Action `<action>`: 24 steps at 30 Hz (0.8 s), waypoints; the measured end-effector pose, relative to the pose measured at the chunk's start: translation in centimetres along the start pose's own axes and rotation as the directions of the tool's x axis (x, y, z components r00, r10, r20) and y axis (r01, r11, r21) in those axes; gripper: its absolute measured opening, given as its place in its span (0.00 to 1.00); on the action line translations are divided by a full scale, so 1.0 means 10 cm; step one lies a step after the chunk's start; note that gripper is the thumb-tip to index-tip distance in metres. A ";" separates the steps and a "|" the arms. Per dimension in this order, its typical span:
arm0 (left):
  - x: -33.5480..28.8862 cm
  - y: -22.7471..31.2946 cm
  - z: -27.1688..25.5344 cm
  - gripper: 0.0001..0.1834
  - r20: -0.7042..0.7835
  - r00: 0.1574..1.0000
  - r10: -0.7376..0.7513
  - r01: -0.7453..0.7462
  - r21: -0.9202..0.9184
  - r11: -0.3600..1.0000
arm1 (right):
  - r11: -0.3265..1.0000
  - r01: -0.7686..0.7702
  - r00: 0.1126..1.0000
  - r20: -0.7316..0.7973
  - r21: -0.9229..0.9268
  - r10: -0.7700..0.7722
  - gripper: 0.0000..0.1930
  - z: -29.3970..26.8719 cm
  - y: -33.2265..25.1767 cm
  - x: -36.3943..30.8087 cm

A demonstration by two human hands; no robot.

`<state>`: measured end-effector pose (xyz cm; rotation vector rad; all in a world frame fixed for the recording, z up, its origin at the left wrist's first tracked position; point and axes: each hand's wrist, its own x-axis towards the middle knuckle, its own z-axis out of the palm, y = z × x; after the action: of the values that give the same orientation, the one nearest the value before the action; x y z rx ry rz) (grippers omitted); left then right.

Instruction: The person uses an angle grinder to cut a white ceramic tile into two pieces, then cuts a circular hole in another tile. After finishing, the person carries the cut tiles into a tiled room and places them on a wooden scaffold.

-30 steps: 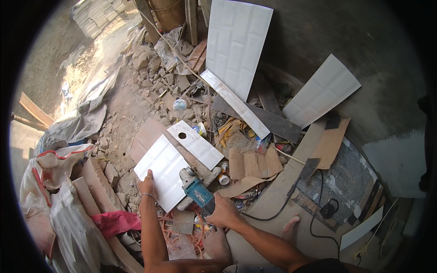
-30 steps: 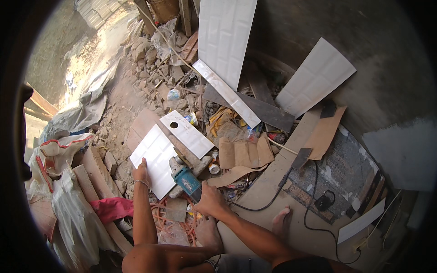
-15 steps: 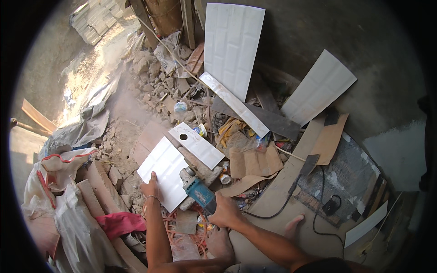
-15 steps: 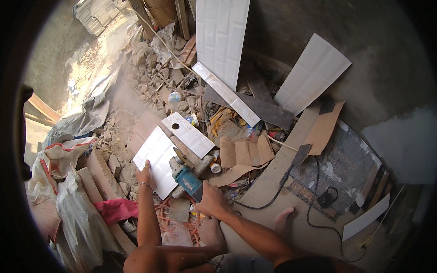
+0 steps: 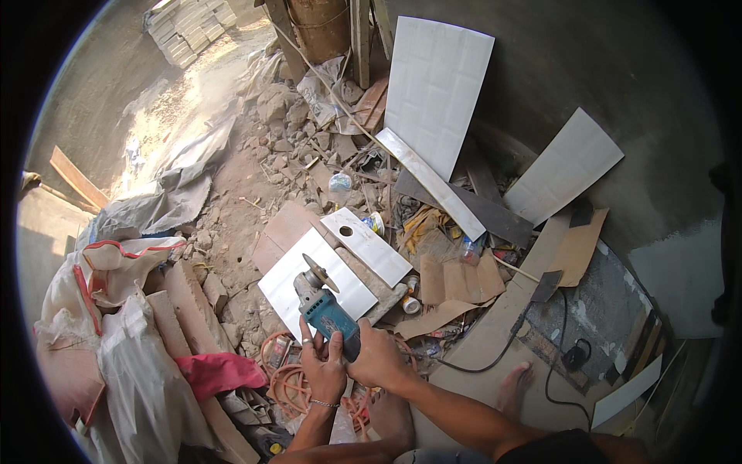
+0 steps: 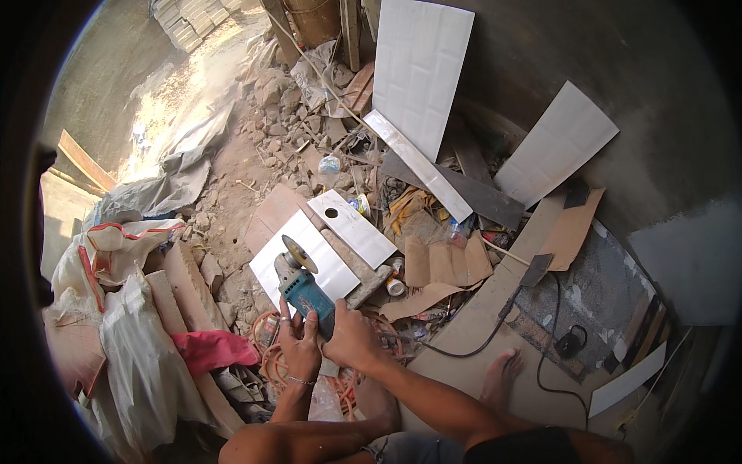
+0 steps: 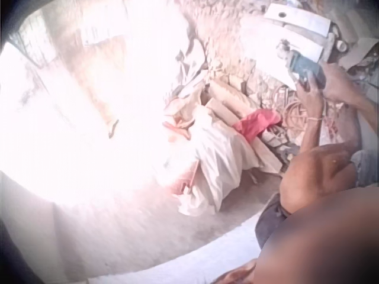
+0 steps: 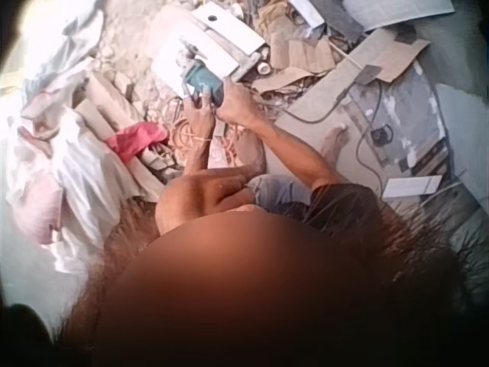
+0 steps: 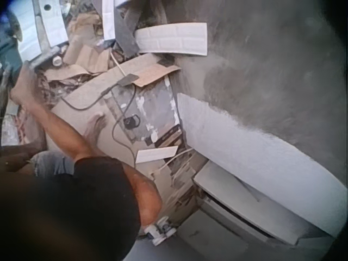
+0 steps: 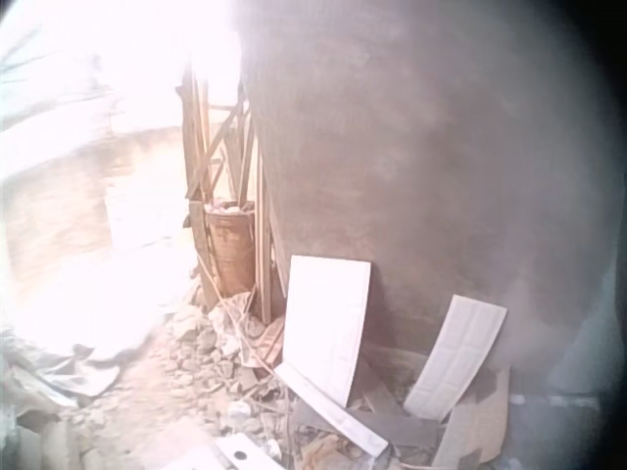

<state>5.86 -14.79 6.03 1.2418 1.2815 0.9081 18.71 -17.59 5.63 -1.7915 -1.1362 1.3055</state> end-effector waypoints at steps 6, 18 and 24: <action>-0.03 -0.05 -0.19 0.42 -0.097 0.995 -0.037 0.028 -0.088 0.996 | 1.000 -0.023 0.998 0.053 -0.019 0.024 0.28 0.21 -0.10 0.01; 0.01 -0.04 -0.42 0.34 -0.170 0.983 -0.066 0.061 -0.034 0.998 | 0.998 -0.003 1.000 0.012 -0.055 0.004 0.29 0.47 -0.31 0.05; 0.07 -0.02 -0.35 0.28 -0.193 0.978 -0.077 0.034 -0.216 0.976 | 0.998 0.024 0.999 0.031 -0.060 -0.022 0.25 0.48 -0.35 0.11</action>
<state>2.51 -13.63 6.15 0.9619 1.3312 1.1206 13.34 -15.03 6.80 -1.8019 -1.2211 1.3013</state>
